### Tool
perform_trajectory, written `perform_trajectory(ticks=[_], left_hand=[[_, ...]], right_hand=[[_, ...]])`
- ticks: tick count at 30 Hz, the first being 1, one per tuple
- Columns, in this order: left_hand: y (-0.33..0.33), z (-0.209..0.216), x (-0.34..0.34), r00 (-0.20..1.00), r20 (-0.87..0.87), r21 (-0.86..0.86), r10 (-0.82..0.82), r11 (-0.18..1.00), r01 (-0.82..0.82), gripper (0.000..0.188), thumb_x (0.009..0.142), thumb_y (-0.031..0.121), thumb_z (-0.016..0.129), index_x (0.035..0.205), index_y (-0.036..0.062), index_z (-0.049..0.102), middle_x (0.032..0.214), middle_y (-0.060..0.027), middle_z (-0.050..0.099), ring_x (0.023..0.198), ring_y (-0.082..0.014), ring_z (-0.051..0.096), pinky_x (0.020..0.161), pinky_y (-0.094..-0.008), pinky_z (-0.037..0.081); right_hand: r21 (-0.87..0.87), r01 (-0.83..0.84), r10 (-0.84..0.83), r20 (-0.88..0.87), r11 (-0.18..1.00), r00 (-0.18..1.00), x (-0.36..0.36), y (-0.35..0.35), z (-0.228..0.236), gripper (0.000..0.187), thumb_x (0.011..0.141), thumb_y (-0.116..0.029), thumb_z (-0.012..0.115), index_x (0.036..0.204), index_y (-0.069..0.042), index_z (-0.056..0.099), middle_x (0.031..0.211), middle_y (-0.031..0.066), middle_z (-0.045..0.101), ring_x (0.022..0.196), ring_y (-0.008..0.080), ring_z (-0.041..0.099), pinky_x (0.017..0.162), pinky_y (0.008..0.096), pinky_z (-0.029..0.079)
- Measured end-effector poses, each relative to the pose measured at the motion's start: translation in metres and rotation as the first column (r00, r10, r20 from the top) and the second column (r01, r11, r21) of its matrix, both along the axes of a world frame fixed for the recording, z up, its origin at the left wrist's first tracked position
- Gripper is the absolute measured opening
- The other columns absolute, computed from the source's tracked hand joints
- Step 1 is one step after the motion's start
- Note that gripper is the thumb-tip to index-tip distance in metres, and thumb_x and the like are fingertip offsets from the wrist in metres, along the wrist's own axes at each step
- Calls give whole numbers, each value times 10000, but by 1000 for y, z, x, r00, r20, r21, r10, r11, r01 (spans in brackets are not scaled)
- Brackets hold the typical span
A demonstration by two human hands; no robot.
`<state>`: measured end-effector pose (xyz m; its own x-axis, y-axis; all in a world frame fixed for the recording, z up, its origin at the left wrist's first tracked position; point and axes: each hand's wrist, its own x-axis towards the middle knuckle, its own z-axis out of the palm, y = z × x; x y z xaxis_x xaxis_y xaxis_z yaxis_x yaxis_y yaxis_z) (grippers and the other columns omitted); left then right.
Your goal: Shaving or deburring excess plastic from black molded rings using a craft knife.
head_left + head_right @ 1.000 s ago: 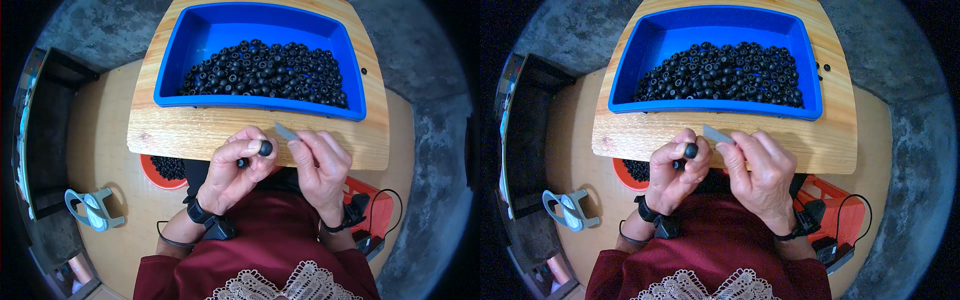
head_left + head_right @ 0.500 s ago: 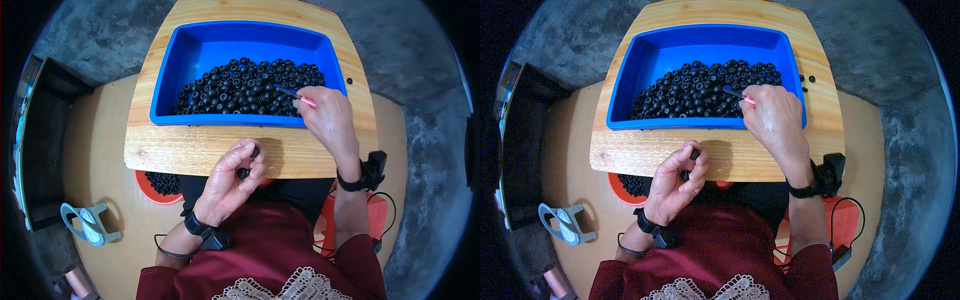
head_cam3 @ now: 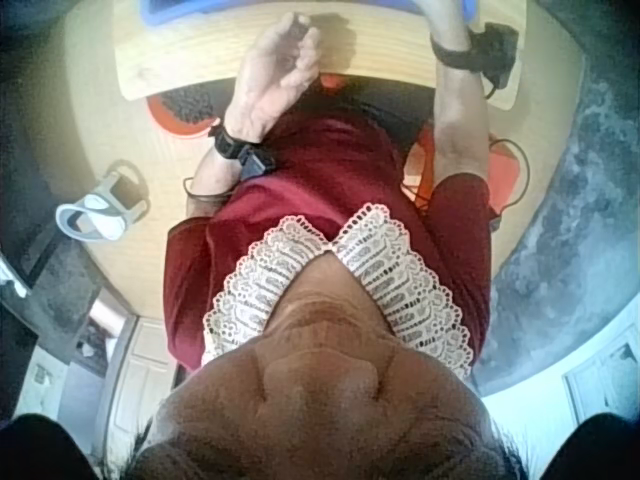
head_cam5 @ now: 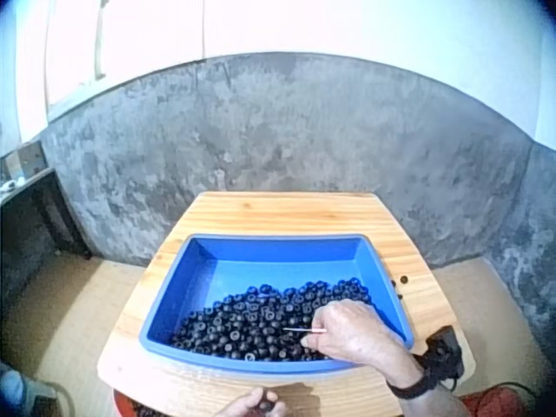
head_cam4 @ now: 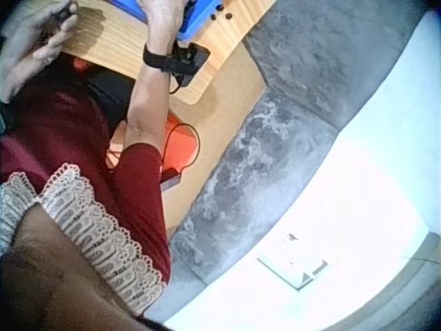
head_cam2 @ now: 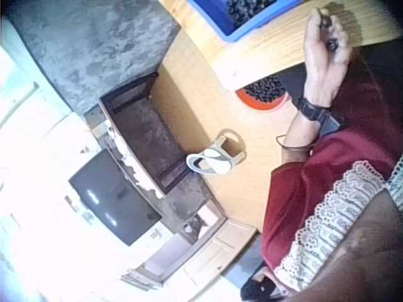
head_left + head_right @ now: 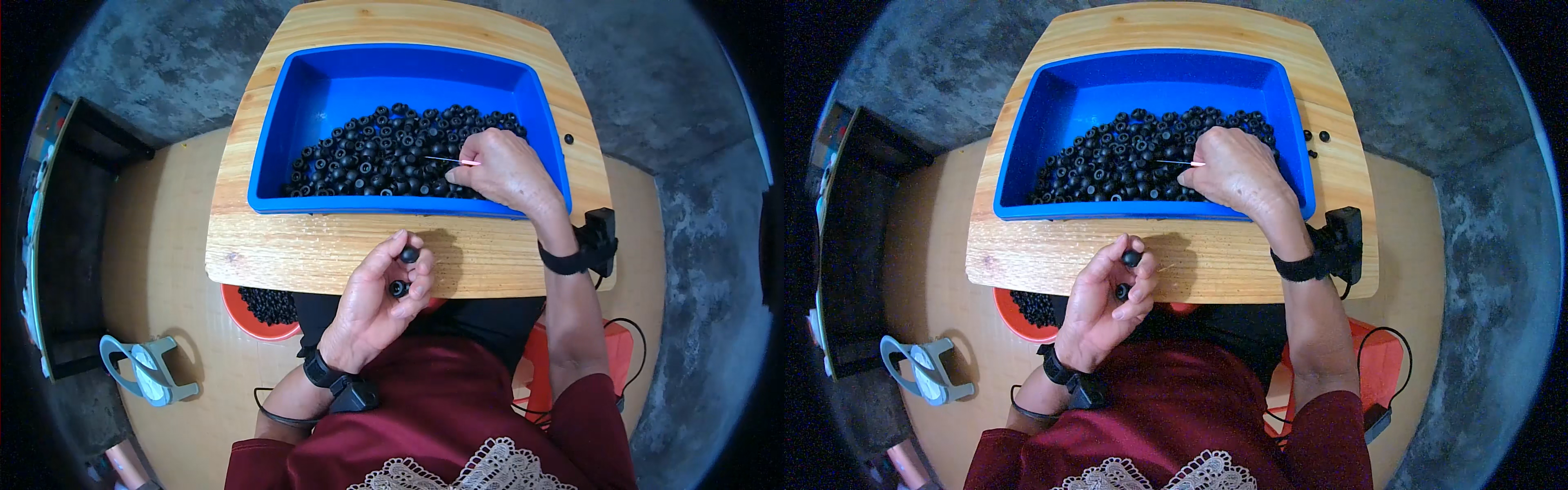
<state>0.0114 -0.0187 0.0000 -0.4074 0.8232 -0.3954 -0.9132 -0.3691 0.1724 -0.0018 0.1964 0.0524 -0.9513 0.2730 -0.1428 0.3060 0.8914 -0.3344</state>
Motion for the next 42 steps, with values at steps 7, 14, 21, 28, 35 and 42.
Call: perform_trajectory(ticks=[7,14,21,28,35,42], left_hand=[[2,2,2,1000,17,-24,0,1000,0,220,955,270,471,912,68,546,780,-68,510,571,-132,451,353,-194,297],[2,0,1,1000,-17,-36,-8,999,7,186,939,239,496,927,66,564,813,-82,551,589,-136,477,372,-197,322],[0,9,5,982,-183,59,48,998,-37,196,886,84,579,1080,55,579,945,-122,612,734,-141,582,437,-191,377],[1,-1,7,980,-199,106,27,994,-6,178,863,25,590,1040,48,590,863,-92,610,727,-141,604,441,-186,387],[2,1,11,960,-278,52,25,999,-11,162,873,48,584,1033,50,598,839,-112,618,673,-128,580,438,-185,385],[1,3,11,972,-228,33,48,999,-41,183,877,61,583,1058,53,609,834,-111,621,640,-121,560,422,-185,378]], right_hand=[[-136,-9,6,-26,991,1000,-1,5,-7,239,721,-247,682,677,-12,660,640,214,607,652,351,625,645,414,485],[-225,5,-55,-218,974,974,12,3,2,228,722,-219,697,713,8,668,592,186,594,589,261,627,599,358,481],[-755,-203,-213,-413,623,885,72,-46,3,136,809,-102,683,873,17,670,730,17,652,680,50,570,596,210,458],[-876,-212,-390,-394,432,832,97,-75,-25,158,800,-51,685,930,32,652,822,56,667,715,79,622,626,212,489],[-813,-262,-435,-516,519,738,102,-79,-27,130,793,-28,684,899,34,641,781,72,641,680,109,620,591,226,479],[-771,-225,-427,-542,596,724,103,-80,-29,96,778,-23,690,845,21,637,738,59,615,639,99,591,553,218,449]])
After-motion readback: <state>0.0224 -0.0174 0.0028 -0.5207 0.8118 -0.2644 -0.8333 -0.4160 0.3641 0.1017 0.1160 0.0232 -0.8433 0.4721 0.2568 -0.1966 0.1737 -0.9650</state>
